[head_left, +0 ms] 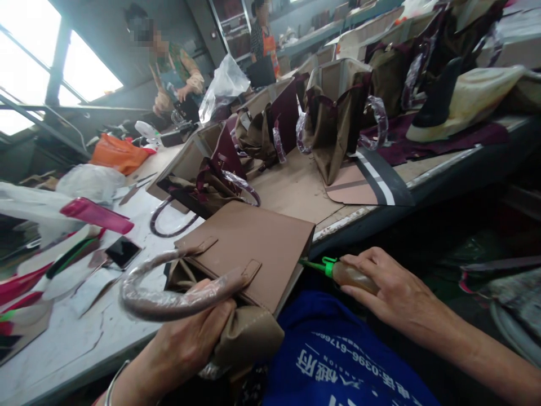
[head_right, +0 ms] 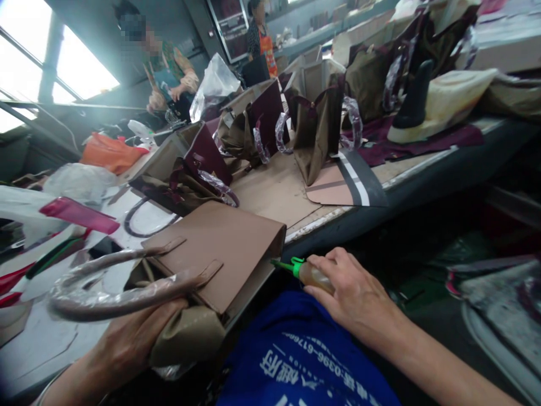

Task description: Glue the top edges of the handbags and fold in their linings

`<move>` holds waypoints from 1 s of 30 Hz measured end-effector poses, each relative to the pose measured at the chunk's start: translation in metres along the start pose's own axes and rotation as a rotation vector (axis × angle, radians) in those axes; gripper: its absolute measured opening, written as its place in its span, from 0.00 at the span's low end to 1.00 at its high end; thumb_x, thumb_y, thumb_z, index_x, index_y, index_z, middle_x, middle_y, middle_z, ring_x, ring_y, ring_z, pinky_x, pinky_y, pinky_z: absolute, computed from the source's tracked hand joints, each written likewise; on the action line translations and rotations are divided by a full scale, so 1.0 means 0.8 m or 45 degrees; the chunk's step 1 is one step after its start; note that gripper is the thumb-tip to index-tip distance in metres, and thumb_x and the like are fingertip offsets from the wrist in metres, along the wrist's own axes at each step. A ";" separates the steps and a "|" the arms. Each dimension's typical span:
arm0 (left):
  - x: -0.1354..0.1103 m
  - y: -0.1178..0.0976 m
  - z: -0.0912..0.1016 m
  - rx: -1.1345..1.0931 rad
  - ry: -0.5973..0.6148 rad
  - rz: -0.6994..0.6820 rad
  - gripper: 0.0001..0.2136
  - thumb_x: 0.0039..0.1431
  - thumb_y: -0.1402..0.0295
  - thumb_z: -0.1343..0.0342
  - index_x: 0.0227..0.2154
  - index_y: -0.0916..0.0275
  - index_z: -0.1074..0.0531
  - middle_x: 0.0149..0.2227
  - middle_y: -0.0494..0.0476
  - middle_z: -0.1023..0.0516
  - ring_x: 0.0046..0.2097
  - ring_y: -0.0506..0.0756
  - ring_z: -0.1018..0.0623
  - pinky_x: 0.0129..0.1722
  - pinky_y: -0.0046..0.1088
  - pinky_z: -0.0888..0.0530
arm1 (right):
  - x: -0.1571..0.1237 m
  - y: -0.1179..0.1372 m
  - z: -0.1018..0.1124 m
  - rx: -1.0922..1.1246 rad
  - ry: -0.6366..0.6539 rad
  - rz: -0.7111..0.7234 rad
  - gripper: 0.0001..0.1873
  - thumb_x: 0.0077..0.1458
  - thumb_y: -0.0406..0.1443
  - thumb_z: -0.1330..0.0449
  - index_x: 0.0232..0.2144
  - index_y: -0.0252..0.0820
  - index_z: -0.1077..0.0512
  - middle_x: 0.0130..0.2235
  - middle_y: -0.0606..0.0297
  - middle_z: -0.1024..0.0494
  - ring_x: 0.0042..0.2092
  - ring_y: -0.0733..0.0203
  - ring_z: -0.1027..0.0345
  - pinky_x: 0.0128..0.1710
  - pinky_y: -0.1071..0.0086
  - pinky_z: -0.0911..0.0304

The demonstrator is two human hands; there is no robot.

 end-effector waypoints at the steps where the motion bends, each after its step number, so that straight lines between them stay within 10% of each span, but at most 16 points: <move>1: -0.003 0.000 -0.003 0.007 -0.014 -0.009 0.16 0.57 0.81 0.60 0.43 0.66 0.32 0.43 0.61 0.24 0.48 0.58 0.26 0.50 0.38 0.27 | -0.001 0.001 0.000 -0.002 0.007 0.007 0.19 0.56 0.43 0.43 0.50 0.47 0.35 0.41 0.60 0.34 0.40 0.57 0.33 0.40 0.62 0.32; 30: -0.021 0.005 -0.011 -0.018 -0.093 -0.118 0.13 0.60 0.80 0.59 0.42 0.70 0.31 0.49 0.63 0.27 0.53 0.58 0.30 0.53 0.38 0.30 | -0.003 0.004 0.002 -0.052 -0.005 -0.043 0.22 0.56 0.48 0.47 0.50 0.47 0.36 0.41 0.61 0.33 0.39 0.58 0.33 0.38 0.64 0.32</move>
Point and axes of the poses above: each hand's wrist, its own x-axis towards the middle knuckle, its own z-axis out of the back of the hand, y = z × x, the point moved 3 cm from there along x, towards the middle knuckle
